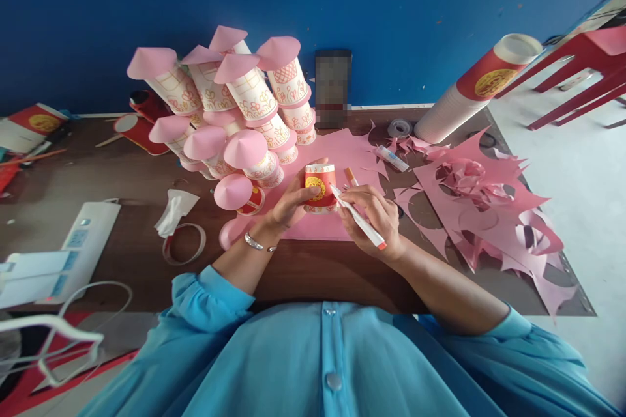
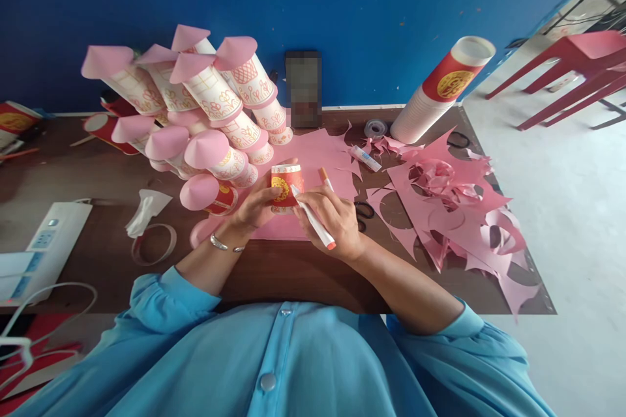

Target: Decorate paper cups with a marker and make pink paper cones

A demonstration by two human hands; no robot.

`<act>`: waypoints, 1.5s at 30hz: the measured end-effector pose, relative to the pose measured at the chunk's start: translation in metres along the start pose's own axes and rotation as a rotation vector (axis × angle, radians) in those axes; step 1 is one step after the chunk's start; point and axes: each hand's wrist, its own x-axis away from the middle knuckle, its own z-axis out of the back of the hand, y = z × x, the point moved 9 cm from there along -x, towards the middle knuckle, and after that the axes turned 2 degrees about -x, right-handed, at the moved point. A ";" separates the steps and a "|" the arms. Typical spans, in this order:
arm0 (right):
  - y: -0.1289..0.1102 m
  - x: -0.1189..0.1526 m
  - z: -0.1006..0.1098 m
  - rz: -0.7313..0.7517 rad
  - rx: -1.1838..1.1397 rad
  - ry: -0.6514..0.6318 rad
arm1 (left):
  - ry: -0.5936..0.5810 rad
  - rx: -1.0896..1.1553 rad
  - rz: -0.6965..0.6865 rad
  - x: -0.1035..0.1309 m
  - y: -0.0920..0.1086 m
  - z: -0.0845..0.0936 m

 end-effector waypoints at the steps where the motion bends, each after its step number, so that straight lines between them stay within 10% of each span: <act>1: -0.002 0.000 -0.001 0.008 -0.004 -0.007 | 0.006 -0.022 0.012 0.001 -0.001 0.001; 45: -0.008 0.001 -0.003 0.076 -0.022 -0.040 | 0.000 0.175 0.000 -0.007 -0.006 0.010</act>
